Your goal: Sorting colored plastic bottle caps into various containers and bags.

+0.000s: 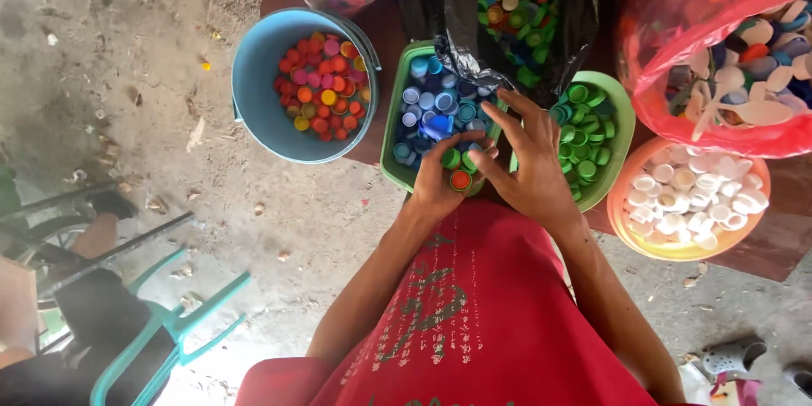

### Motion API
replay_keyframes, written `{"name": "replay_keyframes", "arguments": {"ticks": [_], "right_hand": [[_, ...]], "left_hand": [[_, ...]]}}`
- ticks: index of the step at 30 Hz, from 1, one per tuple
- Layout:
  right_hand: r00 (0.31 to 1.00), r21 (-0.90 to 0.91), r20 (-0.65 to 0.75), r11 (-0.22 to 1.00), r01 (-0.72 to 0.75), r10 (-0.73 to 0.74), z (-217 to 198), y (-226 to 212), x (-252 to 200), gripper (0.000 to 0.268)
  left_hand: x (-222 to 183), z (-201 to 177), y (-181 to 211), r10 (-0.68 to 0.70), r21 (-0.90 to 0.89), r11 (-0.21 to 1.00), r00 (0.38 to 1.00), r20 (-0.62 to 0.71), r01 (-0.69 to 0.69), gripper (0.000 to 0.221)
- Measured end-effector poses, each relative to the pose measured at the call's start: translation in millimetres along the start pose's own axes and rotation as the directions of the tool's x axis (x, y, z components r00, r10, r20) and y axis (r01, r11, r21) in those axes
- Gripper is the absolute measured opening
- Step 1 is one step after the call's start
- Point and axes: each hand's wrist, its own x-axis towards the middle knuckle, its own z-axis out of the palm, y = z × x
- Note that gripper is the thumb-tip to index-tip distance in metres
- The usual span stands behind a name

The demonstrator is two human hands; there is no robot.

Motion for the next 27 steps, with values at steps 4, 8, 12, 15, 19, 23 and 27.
{"name": "replay_keyframes", "arguments": {"ticks": [4, 8, 12, 15, 19, 23, 27], "right_hand": [[0.999, 0.033, 0.022, 0.999, -0.036, 0.036, 3, 9, -17, 0.031], [0.992, -0.101, 0.071, 0.989, 0.111, -0.105, 8, 13, -30, 0.022], [0.983, -0.266, 0.054, 0.946, 0.185, -0.177, 24, 20, -38, 0.022], [0.988, -0.287, 0.037, 0.945, 0.155, -0.151, 29, 18, -38, 0.021], [0.985, -0.327, 0.07, 0.93, 0.17, -0.156, 38, 23, -39, 0.02], [0.985, -0.257, 0.071, 0.951, 0.169, -0.156, 36, 18, -38, 0.023], [0.984, -0.267, 0.149, 0.954, 0.134, -0.096, 25, 1, -31, 0.042]], "left_hand": [[3, -1, -1, -0.021, 0.038, 0.999, 0.999, 0.028, 0.02, 0.04], [12, -6, -4, -0.06, 0.055, 0.997, 0.996, 0.062, 0.056, 0.039], [21, -15, -9, -0.083, 0.069, 0.995, 0.991, 0.102, 0.076, 0.038], [18, -11, -6, -0.062, 0.091, 0.995, 0.99, 0.126, 0.051, 0.038], [21, -16, -3, -0.07, 0.08, 0.995, 0.991, 0.11, 0.061, 0.037], [18, -13, 2, -0.051, 0.057, 0.997, 0.993, 0.104, 0.045, 0.038], [16, -11, 7, -0.016, 0.044, 0.999, 0.994, 0.105, 0.011, 0.039]]}}
